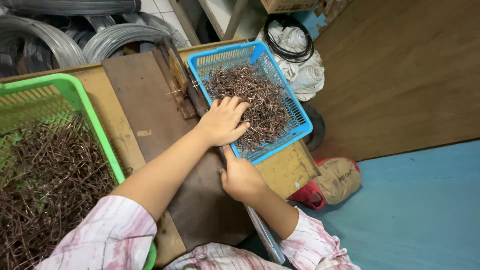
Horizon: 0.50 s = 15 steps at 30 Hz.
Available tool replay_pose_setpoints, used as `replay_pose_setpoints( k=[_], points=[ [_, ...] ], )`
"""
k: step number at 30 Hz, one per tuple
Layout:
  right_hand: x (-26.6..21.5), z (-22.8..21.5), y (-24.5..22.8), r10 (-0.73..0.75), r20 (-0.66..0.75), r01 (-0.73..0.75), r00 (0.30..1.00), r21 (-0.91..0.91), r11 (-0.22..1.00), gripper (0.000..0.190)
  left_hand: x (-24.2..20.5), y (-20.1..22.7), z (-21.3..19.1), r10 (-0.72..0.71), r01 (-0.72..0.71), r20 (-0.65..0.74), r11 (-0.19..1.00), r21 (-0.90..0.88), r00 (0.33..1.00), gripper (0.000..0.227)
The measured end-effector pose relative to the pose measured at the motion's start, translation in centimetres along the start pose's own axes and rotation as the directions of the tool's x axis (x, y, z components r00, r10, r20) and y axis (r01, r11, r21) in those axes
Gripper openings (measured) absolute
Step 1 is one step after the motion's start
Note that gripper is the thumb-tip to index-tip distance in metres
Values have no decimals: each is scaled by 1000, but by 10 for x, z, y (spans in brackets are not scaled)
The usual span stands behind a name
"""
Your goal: The person repeatedly picks small metal wire pieces from a green basket, places each into a manual bending tool on a wooden workbench, and presses a lever to bend them. The bent pieces are dropped into a blue basket. The cycle repeats throughout the clip.
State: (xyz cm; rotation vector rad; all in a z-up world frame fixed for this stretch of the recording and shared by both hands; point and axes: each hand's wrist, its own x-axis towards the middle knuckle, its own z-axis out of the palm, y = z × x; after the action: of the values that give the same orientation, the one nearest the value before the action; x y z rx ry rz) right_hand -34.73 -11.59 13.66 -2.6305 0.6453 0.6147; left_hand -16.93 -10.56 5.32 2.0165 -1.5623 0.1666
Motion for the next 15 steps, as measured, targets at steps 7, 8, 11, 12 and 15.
replay_pose_setpoints(
  k=[7,8,11,12,15],
  points=[
    [-5,-1,-2,-3,-11,3,1000,11,1000,65,-3,-3,7,-10,10,4,1000,11,1000,56],
    [-5,-3,-3,-6,-12,7,1000,28,1000,66,-1,-4,8,-11,11,1,1000,13,1000,56],
    [-7,-4,0,-1,2,1,1000,59,998,68,1,-6,6,-17,17,0,1000,12,1000,56],
    [-8,-3,2,6,19,-7,1000,75,997,69,0,-6,5,-25,25,4,1000,9,1000,56],
    [-15,-8,2,12,84,-20,996,102,995,77,0,-4,4,-16,16,-8,1000,10,1000,54]
  ],
)
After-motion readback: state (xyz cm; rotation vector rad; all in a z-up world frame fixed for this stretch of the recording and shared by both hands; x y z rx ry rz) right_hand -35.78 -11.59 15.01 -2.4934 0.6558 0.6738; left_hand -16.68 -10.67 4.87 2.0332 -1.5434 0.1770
